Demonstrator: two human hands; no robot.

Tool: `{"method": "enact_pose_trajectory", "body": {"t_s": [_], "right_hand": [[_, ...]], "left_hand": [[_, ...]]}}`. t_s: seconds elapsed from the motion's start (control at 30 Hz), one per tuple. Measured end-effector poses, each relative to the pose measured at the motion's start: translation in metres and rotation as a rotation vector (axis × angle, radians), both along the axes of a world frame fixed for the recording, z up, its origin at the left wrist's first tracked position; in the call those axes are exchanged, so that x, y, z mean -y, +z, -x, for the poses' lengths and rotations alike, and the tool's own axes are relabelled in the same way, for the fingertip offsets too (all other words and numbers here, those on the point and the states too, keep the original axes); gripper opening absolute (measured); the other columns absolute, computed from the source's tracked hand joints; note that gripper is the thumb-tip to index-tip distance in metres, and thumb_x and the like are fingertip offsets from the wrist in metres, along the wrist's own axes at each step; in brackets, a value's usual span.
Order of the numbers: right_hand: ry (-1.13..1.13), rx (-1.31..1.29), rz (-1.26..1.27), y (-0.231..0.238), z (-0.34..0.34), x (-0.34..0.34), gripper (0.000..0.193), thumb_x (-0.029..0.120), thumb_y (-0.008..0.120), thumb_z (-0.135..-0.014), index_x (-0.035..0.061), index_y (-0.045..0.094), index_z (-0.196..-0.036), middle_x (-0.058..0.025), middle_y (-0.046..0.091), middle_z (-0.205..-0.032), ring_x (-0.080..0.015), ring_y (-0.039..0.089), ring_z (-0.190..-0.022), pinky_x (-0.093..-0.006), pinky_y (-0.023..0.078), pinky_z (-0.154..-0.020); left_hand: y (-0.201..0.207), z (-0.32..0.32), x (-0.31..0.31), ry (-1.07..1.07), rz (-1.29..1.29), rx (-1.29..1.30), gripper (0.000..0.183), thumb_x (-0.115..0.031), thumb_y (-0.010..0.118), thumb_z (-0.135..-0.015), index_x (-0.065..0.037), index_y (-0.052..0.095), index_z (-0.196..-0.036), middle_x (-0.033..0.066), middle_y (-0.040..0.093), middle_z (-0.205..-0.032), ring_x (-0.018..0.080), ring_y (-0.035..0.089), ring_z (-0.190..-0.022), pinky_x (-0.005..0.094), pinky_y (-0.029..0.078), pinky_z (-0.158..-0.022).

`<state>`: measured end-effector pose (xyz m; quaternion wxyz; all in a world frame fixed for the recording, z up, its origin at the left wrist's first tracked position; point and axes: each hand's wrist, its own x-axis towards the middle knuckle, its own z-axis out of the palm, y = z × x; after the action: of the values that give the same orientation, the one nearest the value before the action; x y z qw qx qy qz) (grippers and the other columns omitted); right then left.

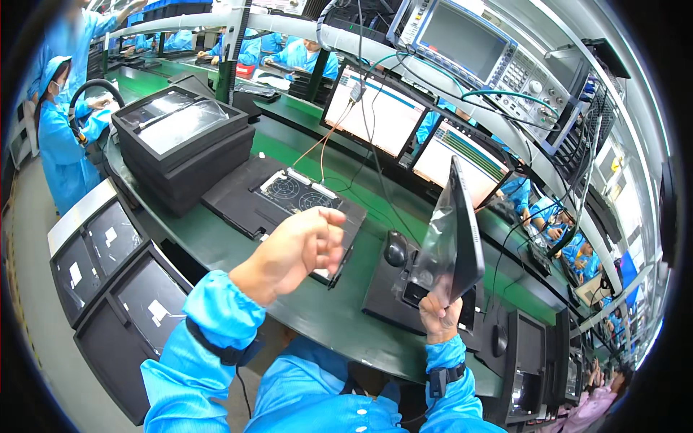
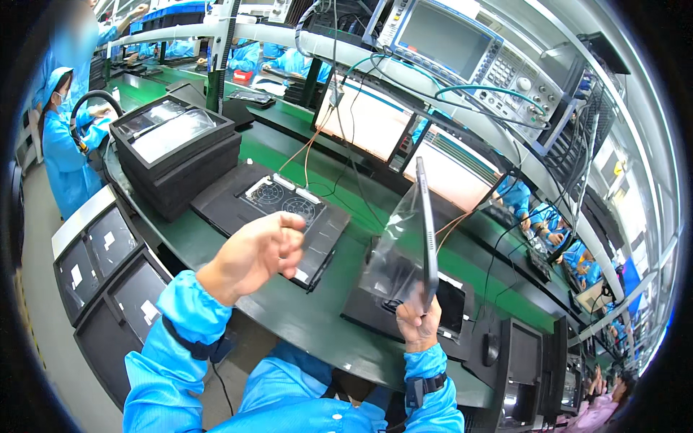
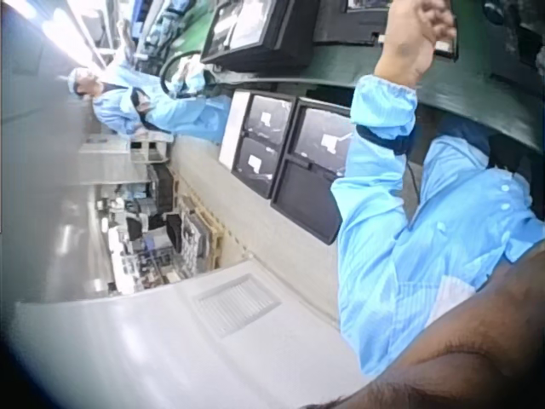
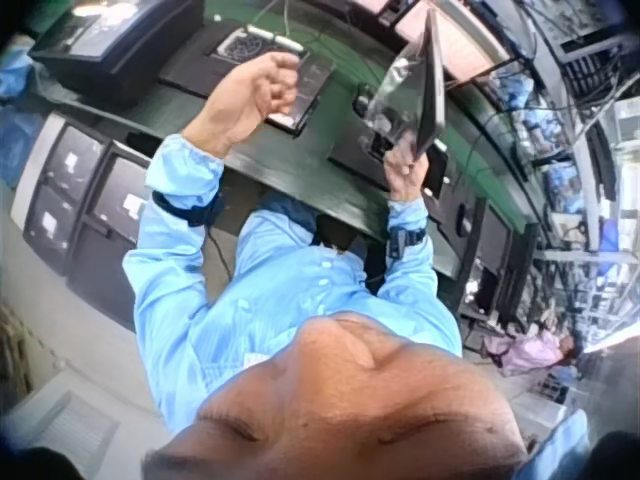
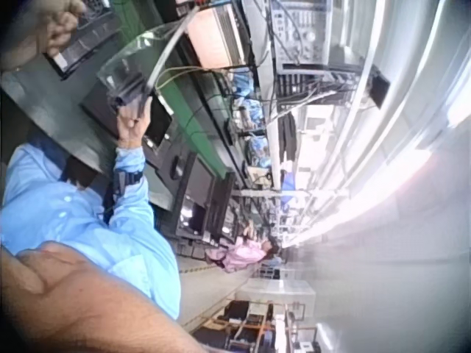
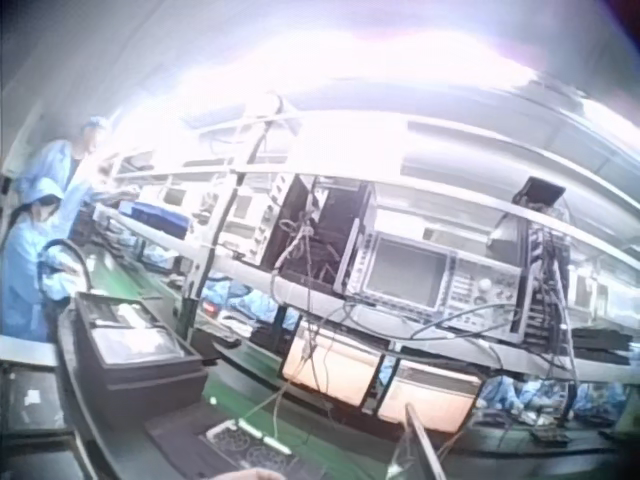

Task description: Assembling and inspecting electronic tablet screens in a factory environment.

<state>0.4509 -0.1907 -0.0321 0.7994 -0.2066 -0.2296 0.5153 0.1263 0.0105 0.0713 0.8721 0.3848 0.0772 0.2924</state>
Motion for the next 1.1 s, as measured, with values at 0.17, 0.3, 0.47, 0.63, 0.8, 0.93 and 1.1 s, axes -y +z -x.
{"method": "enact_pose_trajectory", "body": {"t_s": [0.17,0.3,0.47,0.63,0.8,0.93,1.1], "right_hand": [[-0.077,0.040,0.233,0.014,0.018,0.004,0.029,0.037,0.051,-0.108,0.0124,0.066,-0.109,0.0019,0.073,-0.087,-0.0097,0.044,-0.038,-0.0233,0.040,-0.045],[0.132,0.007,0.188,0.007,0.021,0.007,0.042,0.037,0.053,-0.107,0.0051,0.068,-0.128,-0.0114,0.075,-0.118,-0.0114,0.064,-0.052,-0.0161,0.039,-0.034],[-0.061,0.118,0.325,-0.010,0.020,0.013,0.039,0.037,0.053,-0.107,0.0065,0.072,-0.122,-0.0081,0.077,-0.112,-0.0107,0.066,-0.056,-0.0167,0.039,-0.033],[-0.229,-0.040,0.412,-0.017,0.012,0.017,0.038,0.037,0.052,-0.108,0.0073,0.074,-0.118,-0.0058,0.078,-0.109,-0.0097,0.064,-0.052,-0.0184,0.038,-0.032],[-0.131,0.065,0.387,-0.016,0.015,0.018,0.038,0.037,0.051,-0.108,0.0083,0.076,-0.113,-0.0058,0.079,-0.105,-0.0103,0.059,-0.047,-0.0190,0.037,-0.033],[-0.075,0.169,0.398,-0.022,0.016,0.019,0.040,0.040,0.051,-0.108,0.0088,0.077,-0.110,-0.0083,0.078,-0.108,-0.0111,0.054,-0.042,-0.0205,0.033,-0.030],[0.026,-0.010,0.318,-0.060,-0.015,0.027,0.034,0.036,0.052,-0.108,0.0067,0.069,-0.103,-0.0048,0.068,-0.086,-0.0142,0.061,-0.051,-0.0256,0.049,-0.045]], "left_hand": [[0.026,-0.044,0.013,-0.142,0.126,-0.007,0.054,-0.049,0.053,-0.101,-0.002,0.058,-0.128,0.0126,0.068,-0.109,0.0289,0.069,-0.099,0.0470,0.056,-0.091],[0.027,-0.062,0.017,-0.342,0.100,0.025,0.049,-0.050,0.054,-0.103,-0.004,0.066,-0.118,0.0044,0.070,-0.100,0.0208,0.068,-0.093,0.0431,0.056,-0.089],[0.002,-0.058,0.016,-0.290,0.094,0.108,0.031,-0.034,0.058,-0.105,-0.005,0.065,-0.115,0.0064,0.071,-0.103,0.0169,0.071,-0.091,0.0343,0.059,-0.079],[-0.001,-0.057,0.024,-0.075,-0.046,0.064,0.020,-0.025,0.058,-0.107,-0.006,0.064,-0.108,0.0039,0.069,-0.091,0.0145,0.069,-0.076,0.0287,0.058,-0.064],[-0.006,-0.056,0.029,-0.026,-0.135,0.142,0.018,-0.022,0.055,-0.109,-0.006,0.061,-0.104,0.0048,0.069,-0.090,0.0121,0.066,-0.076,0.0259,0.054,-0.062],[0.005,-0.053,0.042,0.252,-0.126,0.043,0.013,-0.017,0.063,-0.104,-0.005,0.061,-0.109,0.0043,0.067,-0.096,0.0118,0.066,-0.080,0.0251,0.055,-0.067],[-0.003,-0.052,0.046,0.561,-0.661,-0.131,0.042,-0.023,0.083,-0.084,-0.001,0.064,-0.115,0.0107,0.068,-0.100,0.0174,0.069,-0.093,0.0343,0.057,-0.080]]}}
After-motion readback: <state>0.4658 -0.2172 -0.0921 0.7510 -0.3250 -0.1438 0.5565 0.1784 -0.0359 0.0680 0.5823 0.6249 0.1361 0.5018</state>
